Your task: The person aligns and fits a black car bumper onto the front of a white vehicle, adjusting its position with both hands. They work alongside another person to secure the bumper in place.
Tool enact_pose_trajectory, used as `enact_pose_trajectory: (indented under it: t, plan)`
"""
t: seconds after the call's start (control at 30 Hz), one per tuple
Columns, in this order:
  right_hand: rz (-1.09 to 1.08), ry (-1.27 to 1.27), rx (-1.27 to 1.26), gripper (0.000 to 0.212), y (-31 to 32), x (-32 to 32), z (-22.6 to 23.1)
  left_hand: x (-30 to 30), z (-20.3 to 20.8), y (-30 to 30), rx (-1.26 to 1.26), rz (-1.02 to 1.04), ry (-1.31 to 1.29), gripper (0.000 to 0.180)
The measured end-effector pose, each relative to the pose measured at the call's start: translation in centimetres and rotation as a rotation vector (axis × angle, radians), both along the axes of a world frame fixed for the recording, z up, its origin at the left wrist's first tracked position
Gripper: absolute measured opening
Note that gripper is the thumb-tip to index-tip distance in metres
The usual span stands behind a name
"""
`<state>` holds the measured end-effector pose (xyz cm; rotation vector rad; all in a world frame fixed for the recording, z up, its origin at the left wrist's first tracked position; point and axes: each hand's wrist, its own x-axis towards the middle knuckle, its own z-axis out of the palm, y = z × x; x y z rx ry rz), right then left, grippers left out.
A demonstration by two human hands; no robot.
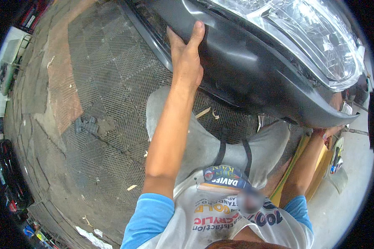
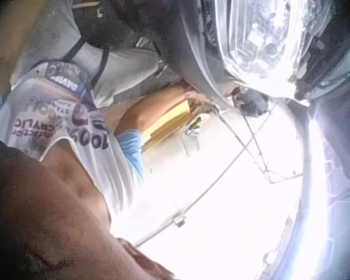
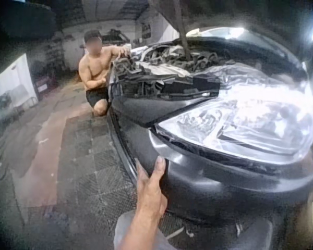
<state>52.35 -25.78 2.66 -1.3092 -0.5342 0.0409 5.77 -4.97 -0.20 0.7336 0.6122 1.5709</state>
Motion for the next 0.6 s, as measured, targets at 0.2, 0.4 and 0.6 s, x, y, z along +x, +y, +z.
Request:
enact_pose_trajectory:
  t: [0.2, 0.4, 0.6]
  plan:
    - [0.217, -0.252, 0.012, 0.045, -3.3, 4.7, -0.9, 0.1, 0.8, -0.3, -0.008, 0.014, -0.020, 0.106]
    - [0.017, -0.238, 0.005, 0.036, -2.4, 6.7, -1.4, -0.9, 3.5, -1.4, 0.008, 0.053, -0.005, 0.092]
    - [0.084, -0.373, -0.043, 0.029, -3.0, 8.8, -3.6, 0.2, 1.2, -0.5, 0.028, -0.005, -0.003, 0.101]
